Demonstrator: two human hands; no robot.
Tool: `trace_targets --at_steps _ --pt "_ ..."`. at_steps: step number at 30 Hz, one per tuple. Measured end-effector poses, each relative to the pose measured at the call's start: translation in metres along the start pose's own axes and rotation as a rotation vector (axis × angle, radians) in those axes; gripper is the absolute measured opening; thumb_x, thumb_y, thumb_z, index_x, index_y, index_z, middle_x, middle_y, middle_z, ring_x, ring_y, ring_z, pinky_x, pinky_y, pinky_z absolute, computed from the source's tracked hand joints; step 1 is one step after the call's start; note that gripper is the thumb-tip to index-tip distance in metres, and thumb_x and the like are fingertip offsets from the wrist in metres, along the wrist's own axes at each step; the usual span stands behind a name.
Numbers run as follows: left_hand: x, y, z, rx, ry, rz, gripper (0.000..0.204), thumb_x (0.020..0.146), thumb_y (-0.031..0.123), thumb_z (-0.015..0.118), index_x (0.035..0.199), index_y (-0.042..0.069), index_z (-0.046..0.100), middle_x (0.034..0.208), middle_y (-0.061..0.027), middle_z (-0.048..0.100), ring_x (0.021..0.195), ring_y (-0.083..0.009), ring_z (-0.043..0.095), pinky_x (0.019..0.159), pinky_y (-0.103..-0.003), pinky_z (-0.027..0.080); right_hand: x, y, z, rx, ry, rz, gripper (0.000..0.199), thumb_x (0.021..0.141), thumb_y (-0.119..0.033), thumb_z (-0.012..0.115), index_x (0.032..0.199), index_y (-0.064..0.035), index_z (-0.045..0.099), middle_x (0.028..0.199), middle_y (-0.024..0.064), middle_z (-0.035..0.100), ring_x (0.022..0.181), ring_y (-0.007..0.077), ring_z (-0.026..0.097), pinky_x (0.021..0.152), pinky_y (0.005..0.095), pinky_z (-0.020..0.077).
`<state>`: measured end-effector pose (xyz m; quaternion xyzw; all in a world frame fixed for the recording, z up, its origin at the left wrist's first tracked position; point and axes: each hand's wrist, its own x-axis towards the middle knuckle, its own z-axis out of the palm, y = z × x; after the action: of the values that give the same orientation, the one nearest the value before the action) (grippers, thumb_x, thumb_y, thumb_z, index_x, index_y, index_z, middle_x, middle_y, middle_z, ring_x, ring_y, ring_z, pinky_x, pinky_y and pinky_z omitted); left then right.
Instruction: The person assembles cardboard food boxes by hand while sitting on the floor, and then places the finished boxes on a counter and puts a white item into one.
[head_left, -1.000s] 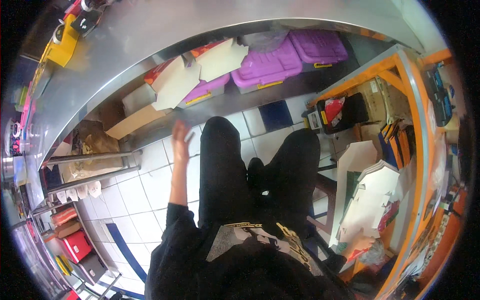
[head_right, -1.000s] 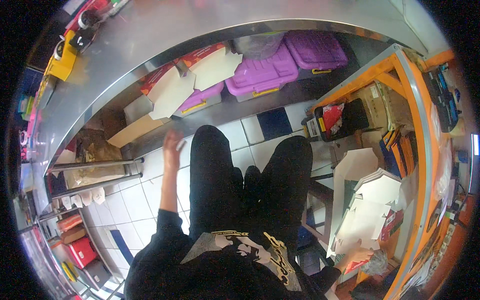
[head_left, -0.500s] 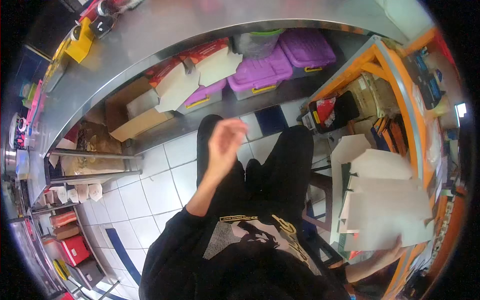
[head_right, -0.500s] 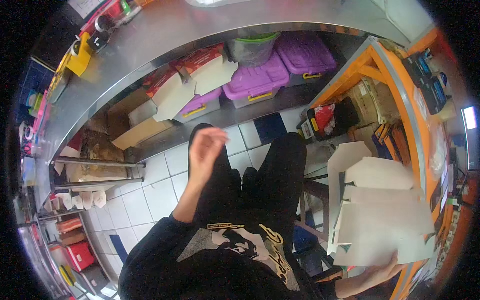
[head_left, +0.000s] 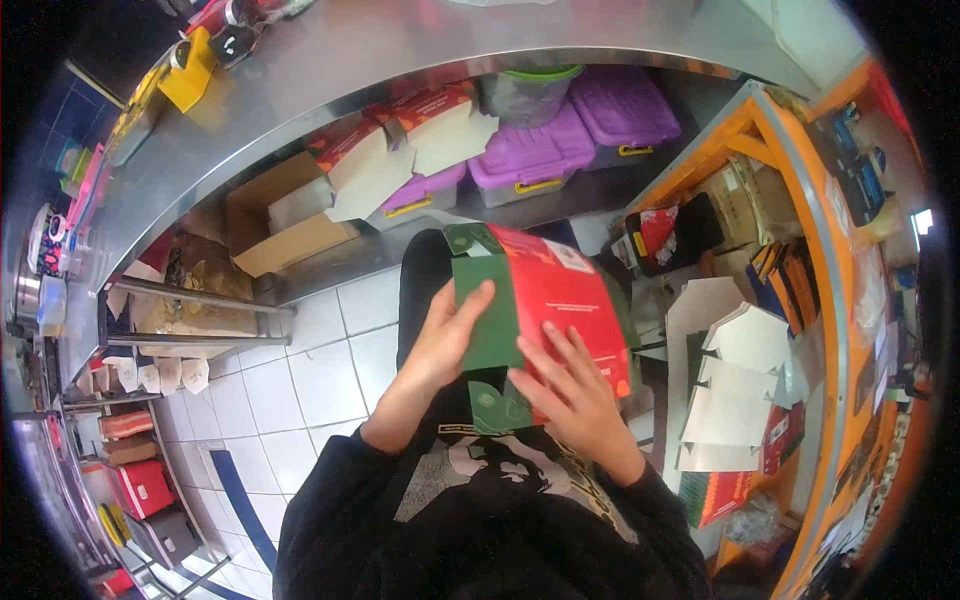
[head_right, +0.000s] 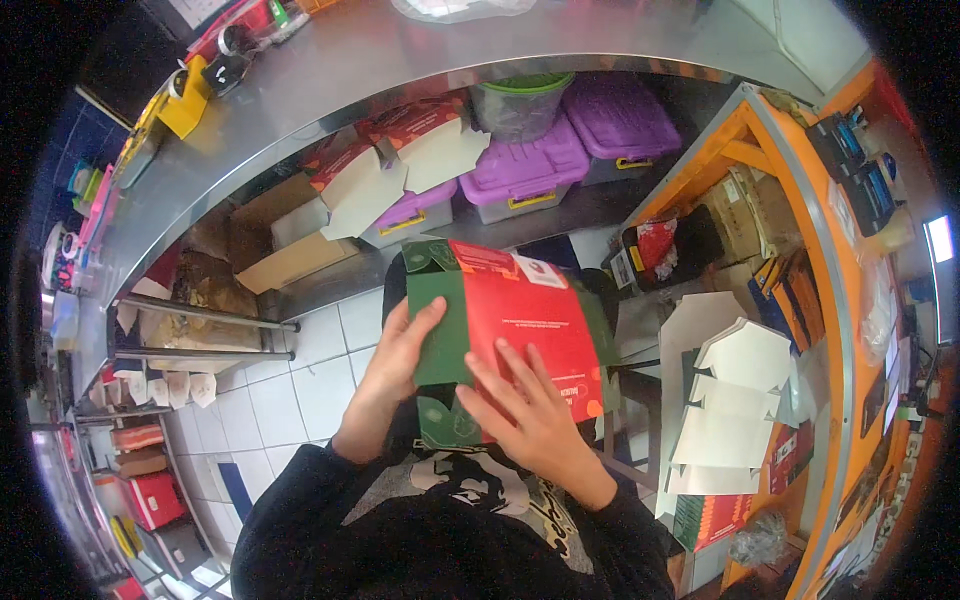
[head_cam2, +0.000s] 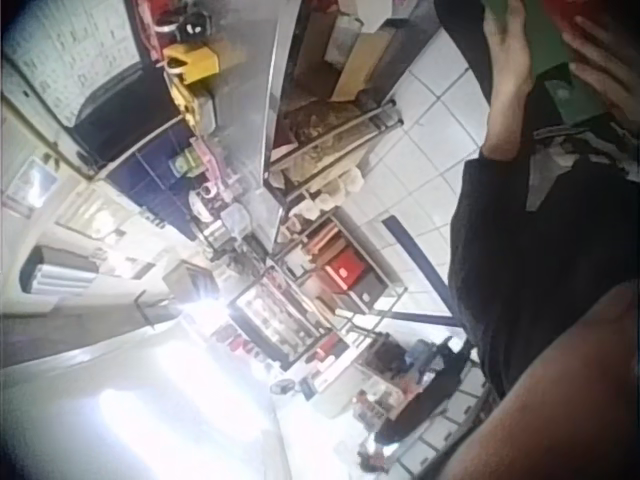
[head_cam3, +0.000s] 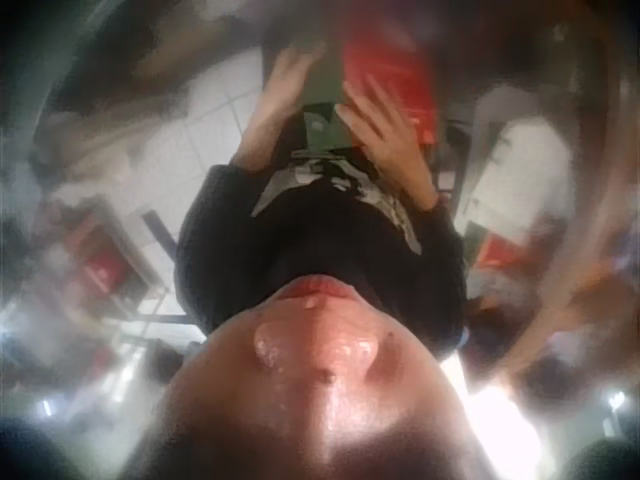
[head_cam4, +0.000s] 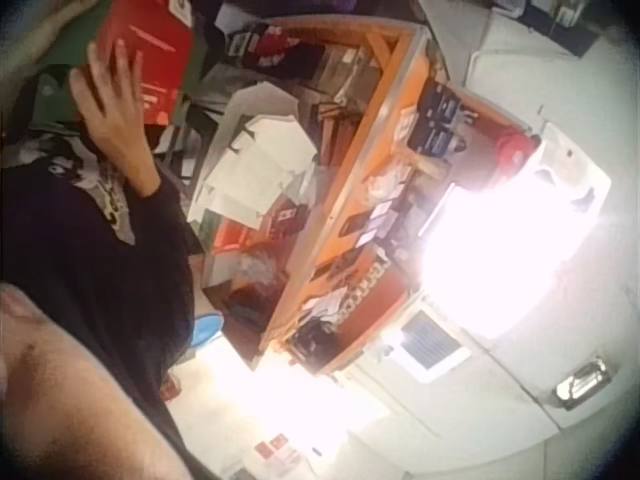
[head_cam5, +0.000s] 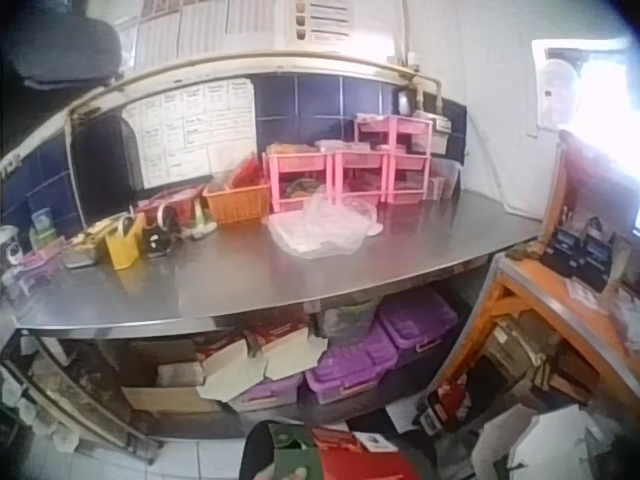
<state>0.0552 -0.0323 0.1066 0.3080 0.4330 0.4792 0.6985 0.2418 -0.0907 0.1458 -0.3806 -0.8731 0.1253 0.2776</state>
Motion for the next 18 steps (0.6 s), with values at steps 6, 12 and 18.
trace_targets --at_steps 6,12,18 --pt "-0.006 -0.001 0.024 -0.269 0.024 0.133 0.027 0.097 0.023 0.053 0.116 0.003 0.054 0.102 -0.0054 0.063 0.088 -0.0113 0.062 0.074 -0.027 0.053 -0.003 0.015 0.031 0.444 0.445 -0.207 0.030 0.077 -0.017 0.069 0.106 -0.0117 0.066 0.123 0.0143 0.058 0.117 0.0438 0.051 0.098 0.0587 0.0413" --pt "0.000 -0.015 0.032 -0.291 -0.005 0.178 0.027 0.098 0.024 0.050 0.113 0.003 0.056 0.101 -0.0039 0.064 0.085 -0.0083 0.060 0.073 -0.023 0.050 0.005 0.015 0.035 -0.080 0.418 -0.050 0.043 0.069 -0.023 0.078 0.110 -0.0133 0.067 0.126 0.0093 0.054 0.119 0.0419 0.048 0.097 0.0558 0.0434" --pt "-0.001 -0.007 0.013 -0.130 -0.062 0.108 0.032 0.100 0.031 0.045 0.106 0.003 0.059 0.094 -0.0039 0.066 0.078 -0.0082 0.062 0.067 -0.023 0.052 0.001 0.019 0.027 0.151 0.255 0.004 0.049 0.064 -0.008 0.080 0.111 -0.0094 0.065 0.131 0.0128 0.050 0.122 0.0425 0.045 0.097 0.0467 0.0464"
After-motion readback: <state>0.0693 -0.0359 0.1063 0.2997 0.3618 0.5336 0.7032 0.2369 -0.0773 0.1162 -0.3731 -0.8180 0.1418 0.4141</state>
